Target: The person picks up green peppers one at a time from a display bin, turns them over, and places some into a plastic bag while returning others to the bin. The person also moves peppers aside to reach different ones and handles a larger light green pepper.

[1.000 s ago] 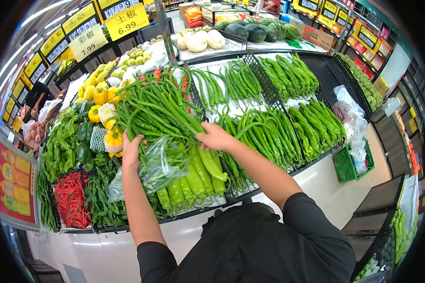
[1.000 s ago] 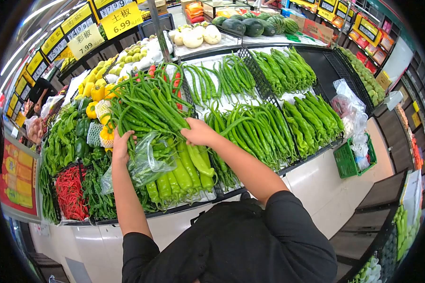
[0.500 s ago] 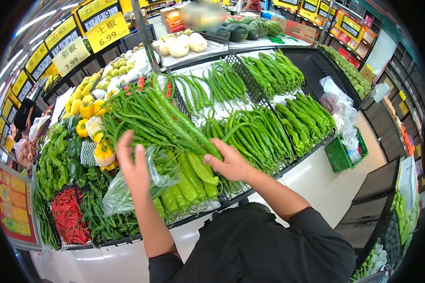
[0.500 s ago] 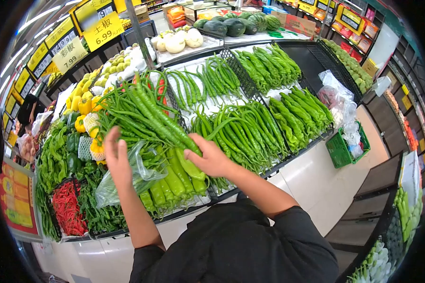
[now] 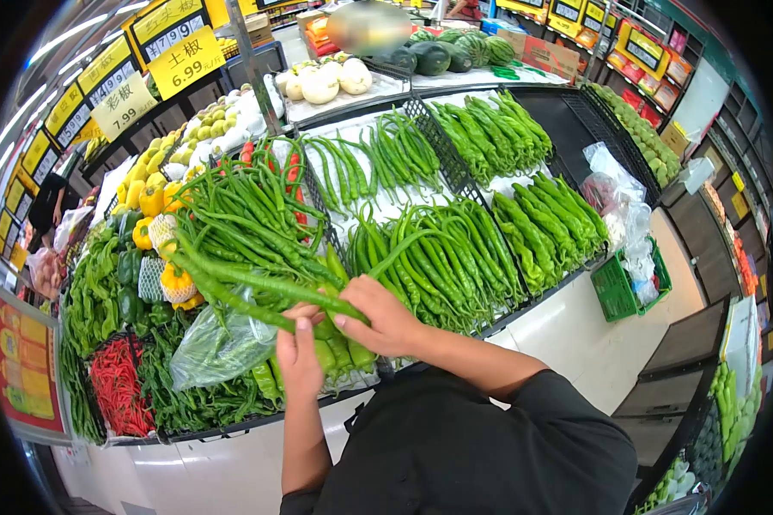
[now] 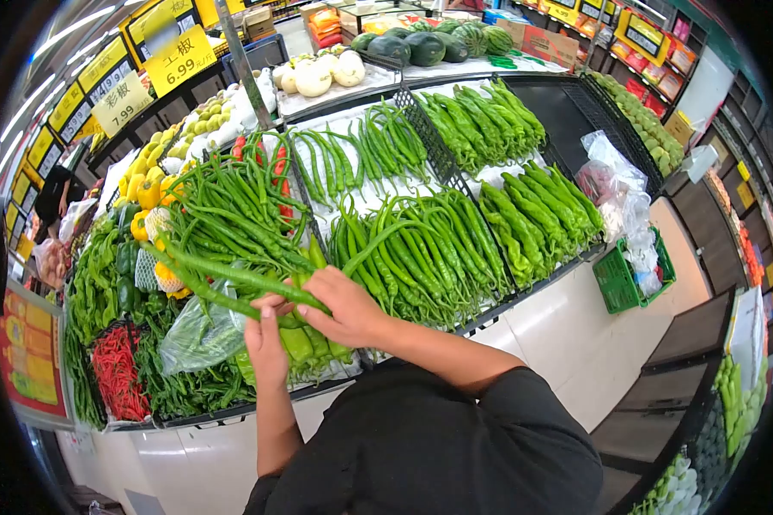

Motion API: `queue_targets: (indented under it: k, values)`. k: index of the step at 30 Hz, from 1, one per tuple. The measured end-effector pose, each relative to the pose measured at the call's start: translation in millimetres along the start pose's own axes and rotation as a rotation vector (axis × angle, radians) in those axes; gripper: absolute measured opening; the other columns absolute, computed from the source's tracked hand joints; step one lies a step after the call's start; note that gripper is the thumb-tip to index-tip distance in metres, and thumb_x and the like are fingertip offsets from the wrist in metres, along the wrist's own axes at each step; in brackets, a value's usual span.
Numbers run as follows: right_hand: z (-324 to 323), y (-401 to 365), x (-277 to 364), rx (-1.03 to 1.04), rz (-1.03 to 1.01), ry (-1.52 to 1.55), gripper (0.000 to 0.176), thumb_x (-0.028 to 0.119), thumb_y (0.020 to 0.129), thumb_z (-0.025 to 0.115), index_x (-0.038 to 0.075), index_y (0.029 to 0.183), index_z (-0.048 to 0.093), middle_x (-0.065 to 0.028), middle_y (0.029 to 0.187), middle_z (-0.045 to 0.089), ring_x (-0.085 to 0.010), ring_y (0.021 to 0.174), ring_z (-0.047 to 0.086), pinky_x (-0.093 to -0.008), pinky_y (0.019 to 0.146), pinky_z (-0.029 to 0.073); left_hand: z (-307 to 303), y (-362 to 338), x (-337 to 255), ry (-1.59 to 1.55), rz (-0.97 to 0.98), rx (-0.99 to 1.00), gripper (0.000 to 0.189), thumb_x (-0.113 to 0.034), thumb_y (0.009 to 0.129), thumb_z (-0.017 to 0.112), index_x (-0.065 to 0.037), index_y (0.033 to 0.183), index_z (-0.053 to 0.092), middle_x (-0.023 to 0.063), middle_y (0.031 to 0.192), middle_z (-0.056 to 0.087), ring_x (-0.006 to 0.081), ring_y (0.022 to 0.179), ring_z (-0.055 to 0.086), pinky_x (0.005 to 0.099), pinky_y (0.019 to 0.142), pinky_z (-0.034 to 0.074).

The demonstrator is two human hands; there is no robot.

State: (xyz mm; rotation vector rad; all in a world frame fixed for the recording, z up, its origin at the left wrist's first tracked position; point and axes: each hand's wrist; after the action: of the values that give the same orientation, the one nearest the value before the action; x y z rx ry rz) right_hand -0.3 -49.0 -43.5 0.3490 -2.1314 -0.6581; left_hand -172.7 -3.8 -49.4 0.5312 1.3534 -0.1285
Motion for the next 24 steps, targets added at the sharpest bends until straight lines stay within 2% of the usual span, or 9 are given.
queue_targets:
  k: [2, 4, 5, 7, 8, 10, 16, 19, 24]
  values:
    - [-12, 10, -13, -0.118, 0.039, -0.011, 0.021, 0.018, 0.091, 0.06, 0.0, 0.1, 0.054, -0.0193, 0.093, 0.053, -0.0375, 0.088, 0.052, -0.045, 0.077, 0.043, -2, -2, -4, 0.063, 0.05, -0.09, 0.027, -0.022, 0.106, 0.038, -0.001, 0.106, 0.056, 0.0222, 0.124, 0.06, 0.0276, 0.106, 0.064, 0.0398, 0.088, 0.051]
    - [-47, 35, -21, -0.21, 0.2, 0.142, 0.027, 0.021, 0.096, 0.054, -0.002, 0.109, 0.055, -0.0189, 0.092, 0.057, -0.0352, 0.085, 0.056, -0.0432, 0.079, 0.045, -10, -10, -3, 0.055, 0.026, -0.156, 0.026, -0.023, 0.106, 0.038, -0.002, 0.102, 0.055, 0.0213, 0.119, 0.061, 0.0265, 0.1, 0.065, 0.0394, 0.086, 0.051]
    - [-61, 50, -37, -0.282, 0.228, 0.139, 0.027, 0.023, 0.099, 0.051, 0.001, 0.115, 0.055, -0.0094, 0.084, 0.055, -0.0193, 0.077, 0.053, -0.0364, 0.07, 0.045, -11, -16, -3, 0.053, 0.015, -0.186, 0.026, -0.023, 0.106, 0.038, -0.002, 0.101, 0.054, 0.0209, 0.117, 0.062, 0.0259, 0.097, 0.065, 0.0392, 0.085, 0.051]
    - [-83, 84, -75, -0.445, 0.21, 0.111, 0.04, 0.03, 0.102, 0.046, -0.002, 0.125, 0.052, -0.0051, 0.078, 0.054, -0.0157, 0.072, 0.051, -0.0344, 0.068, 0.045, -8, -25, -2, 0.091, -0.009, -0.265, 0.027, -0.025, 0.105, 0.04, -0.003, 0.098, 0.052, 0.0184, 0.111, 0.063, 0.0233, 0.086, 0.065, 0.037, 0.081, 0.05]
    - [-102, 99, -88, -0.359, 0.343, 0.139, 0.04, 0.032, 0.102, 0.044, -0.002, 0.123, 0.054, -0.0051, 0.079, 0.054, -0.0144, 0.072, 0.051, -0.0329, 0.066, 0.044, -8, -31, -2, 0.122, -0.03, -0.289, 0.027, -0.025, 0.105, 0.04, -0.003, 0.097, 0.052, 0.018, 0.11, 0.063, 0.0227, 0.085, 0.064, 0.0362, 0.081, 0.049]
    - [-109, 128, -148, -0.42, 0.279, 0.107, 0.036, 0.029, 0.102, 0.045, 0.0, 0.119, 0.055, -0.0044, 0.079, 0.054, -0.0133, 0.069, 0.049, -0.0318, 0.062, 0.042, -1, -41, -6, 0.193, -0.081, -0.361, 0.028, -0.027, 0.105, 0.041, -0.003, 0.097, 0.052, 0.0165, 0.108, 0.064, 0.021, 0.082, 0.063, 0.0337, 0.079, 0.048]
    - [-72, 194, -269, -0.267, 0.687, 0.566, 0.024, 0.027, 0.095, 0.049, 0.007, 0.102, 0.059, -0.0018, 0.075, 0.053, -0.0114, 0.06, 0.044, -0.0294, 0.055, 0.037, 19, -66, -10, 0.217, -0.101, -0.549, 0.027, -0.024, 0.105, 0.039, -0.002, 0.097, 0.052, 0.0178, 0.104, 0.062, 0.0218, 0.082, 0.063, 0.0352, 0.081, 0.05]
    - [-30, 211, -320, -0.17, 0.779, 0.517, 0.025, 0.031, 0.092, 0.051, 0.007, 0.098, 0.058, -0.0019, 0.074, 0.052, -0.0117, 0.06, 0.045, -0.0289, 0.055, 0.037, 26, -77, -11, 0.239, -0.13, -0.623, 0.026, -0.024, 0.105, 0.039, -0.002, 0.098, 0.051, 0.0172, 0.102, 0.061, 0.0214, 0.081, 0.062, 0.0354, 0.08, 0.051]
    - [45, 215, -398, -0.2, 0.745, 0.285, 0.049, 0.034, 0.091, 0.058, -0.005, 0.121, 0.057, -0.0154, 0.1, 0.066, -0.0233, 0.085, 0.064, -0.0389, 0.077, 0.05, 36, -85, -8, 0.288, -0.178, -0.682, 0.026, -0.024, 0.106, 0.04, -0.003, 0.099, 0.052, 0.0149, 0.101, 0.061, 0.0207, 0.081, 0.061, 0.0346, 0.079, 0.05]
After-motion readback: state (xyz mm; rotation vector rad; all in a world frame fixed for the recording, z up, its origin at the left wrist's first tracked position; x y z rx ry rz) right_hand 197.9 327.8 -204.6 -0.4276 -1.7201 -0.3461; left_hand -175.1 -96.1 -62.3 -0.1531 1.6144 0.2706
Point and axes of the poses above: each hand's wrist, its own y-axis towards the middle knuckle, its own z-axis out of the palm, x = y × z
